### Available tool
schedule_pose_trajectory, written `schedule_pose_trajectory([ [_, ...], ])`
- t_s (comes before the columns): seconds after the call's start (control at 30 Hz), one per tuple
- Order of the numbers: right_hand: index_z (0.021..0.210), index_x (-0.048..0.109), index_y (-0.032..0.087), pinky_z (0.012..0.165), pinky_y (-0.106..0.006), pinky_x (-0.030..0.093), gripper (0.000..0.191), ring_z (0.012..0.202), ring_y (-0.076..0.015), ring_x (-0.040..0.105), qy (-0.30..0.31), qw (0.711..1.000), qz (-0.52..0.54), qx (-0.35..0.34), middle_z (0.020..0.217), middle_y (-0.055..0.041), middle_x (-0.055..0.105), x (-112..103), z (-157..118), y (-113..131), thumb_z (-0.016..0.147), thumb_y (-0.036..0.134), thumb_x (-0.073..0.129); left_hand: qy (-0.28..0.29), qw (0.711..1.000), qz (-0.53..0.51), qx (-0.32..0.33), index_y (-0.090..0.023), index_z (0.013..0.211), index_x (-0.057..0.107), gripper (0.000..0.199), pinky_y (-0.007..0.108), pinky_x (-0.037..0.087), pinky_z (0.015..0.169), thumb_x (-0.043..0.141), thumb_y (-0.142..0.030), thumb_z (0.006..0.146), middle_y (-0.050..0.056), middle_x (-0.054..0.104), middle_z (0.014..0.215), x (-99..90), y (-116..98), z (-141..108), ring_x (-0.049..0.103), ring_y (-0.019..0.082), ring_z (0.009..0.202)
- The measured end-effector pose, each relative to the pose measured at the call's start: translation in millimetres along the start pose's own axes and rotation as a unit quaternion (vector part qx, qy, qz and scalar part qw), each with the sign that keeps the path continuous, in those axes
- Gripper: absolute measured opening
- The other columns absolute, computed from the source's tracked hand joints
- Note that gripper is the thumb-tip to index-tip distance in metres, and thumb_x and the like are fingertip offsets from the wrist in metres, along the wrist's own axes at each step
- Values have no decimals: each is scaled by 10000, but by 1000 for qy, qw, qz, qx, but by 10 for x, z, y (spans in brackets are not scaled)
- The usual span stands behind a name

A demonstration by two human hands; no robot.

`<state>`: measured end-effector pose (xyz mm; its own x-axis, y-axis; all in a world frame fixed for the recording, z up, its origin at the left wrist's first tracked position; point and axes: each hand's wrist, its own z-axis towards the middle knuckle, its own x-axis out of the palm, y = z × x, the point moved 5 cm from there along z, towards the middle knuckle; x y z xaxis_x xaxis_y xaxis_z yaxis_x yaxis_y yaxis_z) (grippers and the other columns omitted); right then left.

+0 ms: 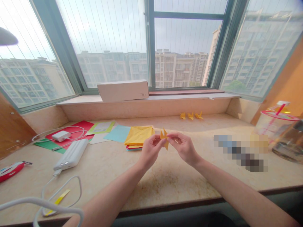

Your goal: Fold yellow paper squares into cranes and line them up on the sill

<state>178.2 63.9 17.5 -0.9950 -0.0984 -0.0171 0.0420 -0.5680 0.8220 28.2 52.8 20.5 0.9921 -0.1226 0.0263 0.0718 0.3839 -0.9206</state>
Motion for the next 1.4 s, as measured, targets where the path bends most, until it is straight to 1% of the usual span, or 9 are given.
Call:
schedule_pose_trajectory([
  [0.17,903,747,208,847,-381,555,175,853,-202,692,-16,1000,-9,8,903,-60,757,-17,19,-30,801,350,733,-10,1000,10,3,-152,802,715,230,239,485,642,735,-380,793,21,687,714,-18,-14,14,615,135,652],
  [0.33,1124,691,203,839,-383,555,401,877,-208,696,12,998,27,61,977,-79,749,-13,44,-68,779,398,754,-12,1000,-1,2,-159,785,726,204,245,481,646,739,-363,787,19,689,707,-33,-3,25,603,136,648],
  [0.43,1046,726,179,866,-401,541,349,858,-214,696,59,995,24,83,949,-88,755,17,46,-68,799,426,731,-14,1000,-3,0,-156,782,732,193,240,476,651,746,-349,780,20,696,715,-37,23,33,601,131,654],
  [0.5,983,746,178,876,-404,535,313,856,-218,694,75,993,23,86,948,-87,759,29,47,-72,805,434,723,-11,1000,-13,-3,-151,797,739,194,240,478,655,756,-343,770,27,710,743,-34,43,38,609,134,669],
  [0.67,929,763,195,853,-393,534,278,846,-222,692,48,995,11,86,933,-70,765,4,59,-107,781,429,742,-6,999,-30,-12,-142,846,751,229,253,492,677,766,-352,756,53,737,817,-21,71,41,637,153,715],
  [0.8,891,772,200,840,-388,525,256,834,-220,682,33,997,-17,72,882,-62,766,-10,62,-78,782,428,736,-8,999,-38,-14,-148,858,753,235,247,491,672,773,-353,746,47,738,805,-19,77,41,634,147,706],
  [1.03,890,759,175,783,-364,544,336,795,-208,693,53,992,30,109,884,-72,766,6,50,-84,780,491,724,-6,1000,-20,-9,-155,832,747,218,239,490,634,779,-352,743,29,719,744,-32,72,42,617,133,653],
  [1.23,858,762,169,744,-342,521,324,761,-201,665,33,995,-49,79,816,-66,756,-29,53,-27,814,481,686,9,1000,3,-7,-154,855,746,214,243,500,649,753,-352,774,38,730,768,-13,49,21,634,142,675],
  [1.4,901,750,168,745,-349,519,326,765,-205,665,27,996,-59,66,841,-73,753,-18,62,-48,829,474,664,-2,1000,23,-3,-144,877,737,243,233,501,640,735,-374,796,46,727,781,-27,42,13,639,139,678],
])
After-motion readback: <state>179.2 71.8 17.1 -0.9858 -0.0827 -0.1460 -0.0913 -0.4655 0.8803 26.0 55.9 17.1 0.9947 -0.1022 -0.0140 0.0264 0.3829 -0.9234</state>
